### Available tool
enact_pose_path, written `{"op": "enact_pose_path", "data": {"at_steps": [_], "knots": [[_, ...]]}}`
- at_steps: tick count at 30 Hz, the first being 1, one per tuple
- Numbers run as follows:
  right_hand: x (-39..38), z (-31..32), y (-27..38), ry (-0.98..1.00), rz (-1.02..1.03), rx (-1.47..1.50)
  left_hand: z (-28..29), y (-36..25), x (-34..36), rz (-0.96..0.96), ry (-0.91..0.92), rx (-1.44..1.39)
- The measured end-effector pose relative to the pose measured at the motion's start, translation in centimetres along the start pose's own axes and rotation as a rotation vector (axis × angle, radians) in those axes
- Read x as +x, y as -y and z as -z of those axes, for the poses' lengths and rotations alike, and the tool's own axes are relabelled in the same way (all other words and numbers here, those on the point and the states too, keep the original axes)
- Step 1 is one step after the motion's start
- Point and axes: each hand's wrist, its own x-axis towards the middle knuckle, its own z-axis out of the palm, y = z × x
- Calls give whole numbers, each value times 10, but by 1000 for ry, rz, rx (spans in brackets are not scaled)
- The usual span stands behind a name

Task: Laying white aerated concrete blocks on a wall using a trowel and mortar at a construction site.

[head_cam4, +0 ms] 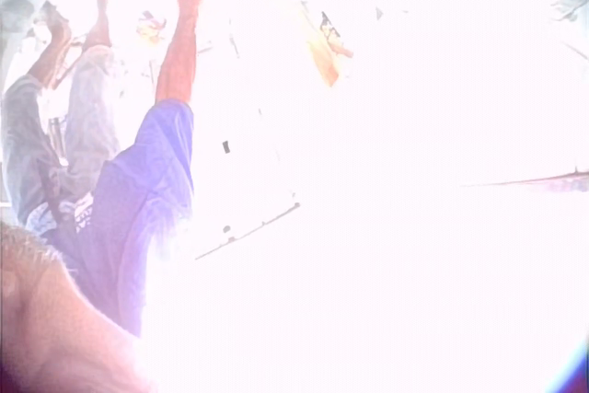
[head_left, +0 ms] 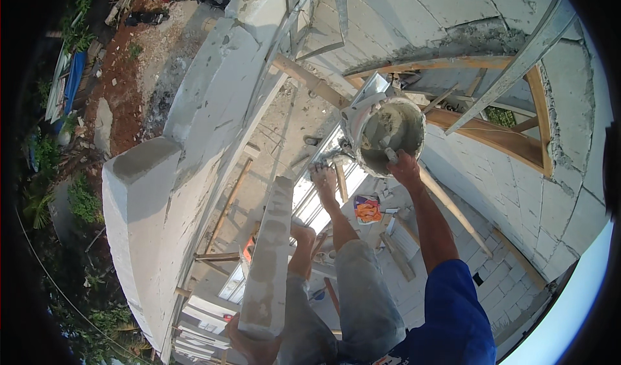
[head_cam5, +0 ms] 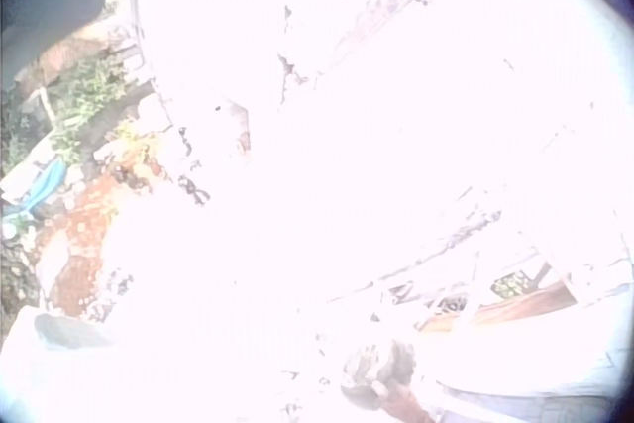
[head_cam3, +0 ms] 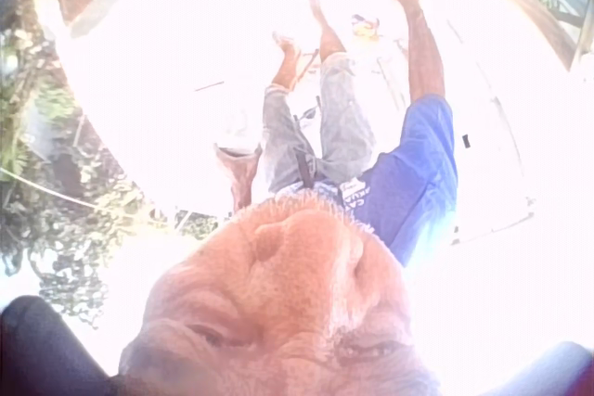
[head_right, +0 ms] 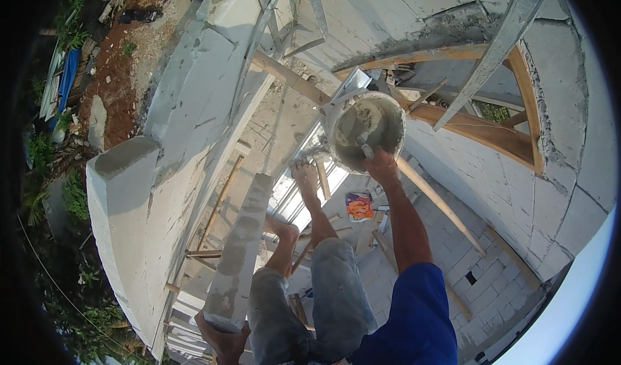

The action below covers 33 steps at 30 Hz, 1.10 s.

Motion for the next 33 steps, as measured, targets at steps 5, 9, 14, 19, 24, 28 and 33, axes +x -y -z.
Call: {"op": "enact_pose_path", "data": {"at_steps": [5,9,14,19,24,28,33], "knots": [[-28,8,-14,-87,-38,300,5,-3,2,73,31,-49],[-43,20,-28,-95,-89,337,2,-7,5,56,47,-73],[-46,76,36,-67,-99,320,4,-13,9,-4,20,-8],[5,119,105,89,92,366,4,-17,8,14,1,-25],[121,154,208,249,408,147,1,-10,6,-137,-91,25],[190,198,299,15,688,-103,3,-20,6,-106,-105,-2],[235,199,346,-490,1080,-546,3,-33,10,-84,-130,-13]]}}
